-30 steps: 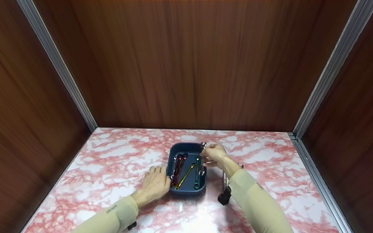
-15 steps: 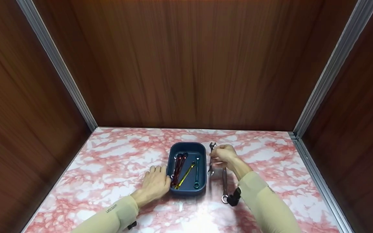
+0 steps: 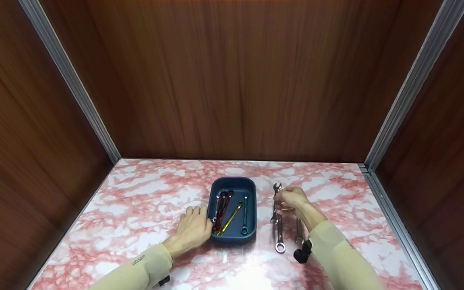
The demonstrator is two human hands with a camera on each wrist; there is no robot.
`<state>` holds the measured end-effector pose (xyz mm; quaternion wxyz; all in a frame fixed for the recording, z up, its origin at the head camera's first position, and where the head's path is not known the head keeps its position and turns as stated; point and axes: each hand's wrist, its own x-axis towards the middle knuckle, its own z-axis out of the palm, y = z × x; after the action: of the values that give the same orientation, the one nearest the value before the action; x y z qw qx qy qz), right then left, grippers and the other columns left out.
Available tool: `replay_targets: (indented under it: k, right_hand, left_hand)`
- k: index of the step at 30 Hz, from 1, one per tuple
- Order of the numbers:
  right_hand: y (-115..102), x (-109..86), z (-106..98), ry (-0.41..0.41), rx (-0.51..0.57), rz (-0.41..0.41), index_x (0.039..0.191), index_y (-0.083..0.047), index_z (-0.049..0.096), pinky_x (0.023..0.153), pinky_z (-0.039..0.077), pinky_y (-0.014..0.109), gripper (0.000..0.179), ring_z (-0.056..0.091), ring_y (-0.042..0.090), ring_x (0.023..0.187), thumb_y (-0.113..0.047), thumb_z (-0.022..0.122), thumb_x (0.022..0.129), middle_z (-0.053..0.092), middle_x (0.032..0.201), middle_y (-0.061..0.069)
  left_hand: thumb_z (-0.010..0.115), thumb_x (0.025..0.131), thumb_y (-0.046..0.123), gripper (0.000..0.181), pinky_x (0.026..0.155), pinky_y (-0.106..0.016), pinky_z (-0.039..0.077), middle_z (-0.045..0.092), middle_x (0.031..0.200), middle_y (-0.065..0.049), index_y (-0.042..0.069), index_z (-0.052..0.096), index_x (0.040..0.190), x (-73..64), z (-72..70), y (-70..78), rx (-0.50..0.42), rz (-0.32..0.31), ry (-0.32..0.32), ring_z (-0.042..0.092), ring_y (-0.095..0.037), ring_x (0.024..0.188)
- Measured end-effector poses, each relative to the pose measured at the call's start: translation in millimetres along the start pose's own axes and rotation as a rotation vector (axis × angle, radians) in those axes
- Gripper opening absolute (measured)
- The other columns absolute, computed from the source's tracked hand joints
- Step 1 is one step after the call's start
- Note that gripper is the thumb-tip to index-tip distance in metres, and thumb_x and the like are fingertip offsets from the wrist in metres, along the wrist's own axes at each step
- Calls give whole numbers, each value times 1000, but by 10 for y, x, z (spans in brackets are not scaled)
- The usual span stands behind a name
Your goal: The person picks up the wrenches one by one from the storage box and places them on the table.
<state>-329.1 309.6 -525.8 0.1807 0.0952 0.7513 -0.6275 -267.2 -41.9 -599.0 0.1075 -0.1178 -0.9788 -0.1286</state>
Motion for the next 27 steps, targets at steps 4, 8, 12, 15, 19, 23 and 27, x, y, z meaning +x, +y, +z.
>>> replay_targets:
  k: [4,8,12,15,19,23,27]
  right_hand:
    - [59,-22,-83,20,-8,9,112,-11,69,66,62,25,14,72,6,73,-13,76,101,77,88,-6]
    - [116,-38,-173,41,-7,5,116,-8,69,67,63,26,15,69,6,72,-10,72,101,72,86,-6]
    - [178,-52,-262,63,6,14,120,-6,66,67,64,26,19,68,8,72,-9,72,101,70,86,-5]
    - [230,-67,-331,73,18,27,119,-7,66,68,65,25,19,70,8,73,-9,73,101,70,85,-5]
    - [301,-85,-429,87,39,45,113,-11,68,68,66,26,14,72,8,72,-8,72,100,74,83,-4]
    - [371,-81,-560,109,36,59,114,-11,71,70,67,28,14,75,10,75,-8,74,100,78,86,-3]
    - [433,-83,-687,130,-4,55,116,-8,74,73,66,27,17,77,8,77,-8,75,99,80,87,-6]
  left_hand:
    - [52,104,31,27,89,-53,53,69,109,-16,8,60,117,-11,14,3,-11,-5,0,61,-37,110]
    - [51,104,31,29,91,-54,54,70,111,-16,8,61,118,-15,26,0,-15,-9,2,62,-37,112]
    - [52,103,31,27,90,-53,54,70,110,-16,9,61,117,-13,33,-5,-8,-8,9,62,-37,111]
    - [53,103,30,27,90,-53,53,70,110,-16,9,61,117,-12,37,-6,-4,-8,9,62,-37,111]
    - [53,104,31,27,90,-52,53,69,110,-16,9,60,118,-10,36,-9,-6,-9,4,61,-36,110]
    - [53,104,31,27,89,-52,53,69,109,-16,8,60,118,-10,30,-7,-2,-9,7,62,-37,109]
    - [53,104,31,28,89,-52,53,68,109,-16,8,60,118,-11,20,-3,-1,-11,-1,62,-36,109]
